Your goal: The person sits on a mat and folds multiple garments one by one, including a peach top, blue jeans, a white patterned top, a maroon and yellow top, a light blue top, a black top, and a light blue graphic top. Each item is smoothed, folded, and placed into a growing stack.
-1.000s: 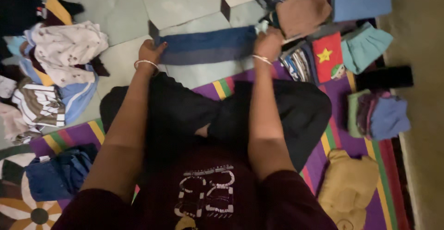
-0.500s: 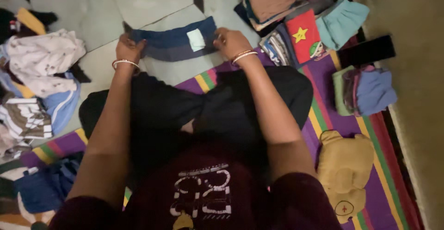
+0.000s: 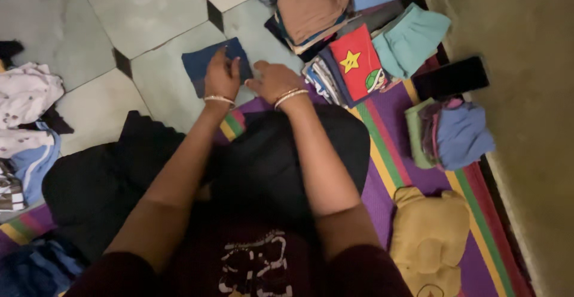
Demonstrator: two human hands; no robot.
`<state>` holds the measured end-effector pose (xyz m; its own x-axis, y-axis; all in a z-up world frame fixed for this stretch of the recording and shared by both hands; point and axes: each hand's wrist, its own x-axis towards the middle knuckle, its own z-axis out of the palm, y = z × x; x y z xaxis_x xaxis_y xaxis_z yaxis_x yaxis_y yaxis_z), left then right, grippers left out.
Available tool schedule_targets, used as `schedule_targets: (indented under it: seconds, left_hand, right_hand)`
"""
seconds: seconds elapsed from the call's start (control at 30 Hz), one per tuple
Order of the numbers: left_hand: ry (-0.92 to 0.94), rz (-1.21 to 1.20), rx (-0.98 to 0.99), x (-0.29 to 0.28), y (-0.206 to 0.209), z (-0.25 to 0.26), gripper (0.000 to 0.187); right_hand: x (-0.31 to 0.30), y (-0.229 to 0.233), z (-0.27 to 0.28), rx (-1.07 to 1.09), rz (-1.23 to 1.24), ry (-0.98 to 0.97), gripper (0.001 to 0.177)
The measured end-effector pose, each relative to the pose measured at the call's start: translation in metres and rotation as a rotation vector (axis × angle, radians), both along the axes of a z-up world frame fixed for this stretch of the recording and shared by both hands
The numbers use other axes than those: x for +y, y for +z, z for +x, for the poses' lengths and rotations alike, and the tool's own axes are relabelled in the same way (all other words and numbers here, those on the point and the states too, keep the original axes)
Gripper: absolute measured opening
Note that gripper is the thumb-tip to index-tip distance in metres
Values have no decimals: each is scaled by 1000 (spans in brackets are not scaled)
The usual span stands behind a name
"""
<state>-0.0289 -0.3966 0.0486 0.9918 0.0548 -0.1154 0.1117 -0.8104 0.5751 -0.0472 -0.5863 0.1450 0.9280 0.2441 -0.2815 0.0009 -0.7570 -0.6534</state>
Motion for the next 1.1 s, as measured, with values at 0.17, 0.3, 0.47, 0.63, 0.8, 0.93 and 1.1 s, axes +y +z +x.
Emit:
schedule_targets:
  seconds: [0.17,0.3,0.47,0.63,0.8,0.93,1.1]
  left_hand:
    - [-153,159,-286,-5,-30,-7,86]
    - [-172,257,-203,-18,-65,-4,87]
    - [-172,297,-207,-7,-107,3,74]
    - [-286,939,-404,21,-92,-4,70]
    - [-91,332,-209,28,-56,-35,73]
    - [-183,593,-446,31,-49,-22,59]
    - [45,357,-175,62,-14,27,32]
  right_hand:
    - [9,7,-5,-50,103,35,50]
    - [10,21,-1,-71,67,13,41]
    - [-11,28,4,-61,65,-47,48]
    - [-25,28,5,-191,148,-178,50]
    - [-16,24,0,-152,96,-131,51]
    - [-11,23,-1,-160,108,-94,53]
    - [-3,23,-5,-113,-12,-50,50]
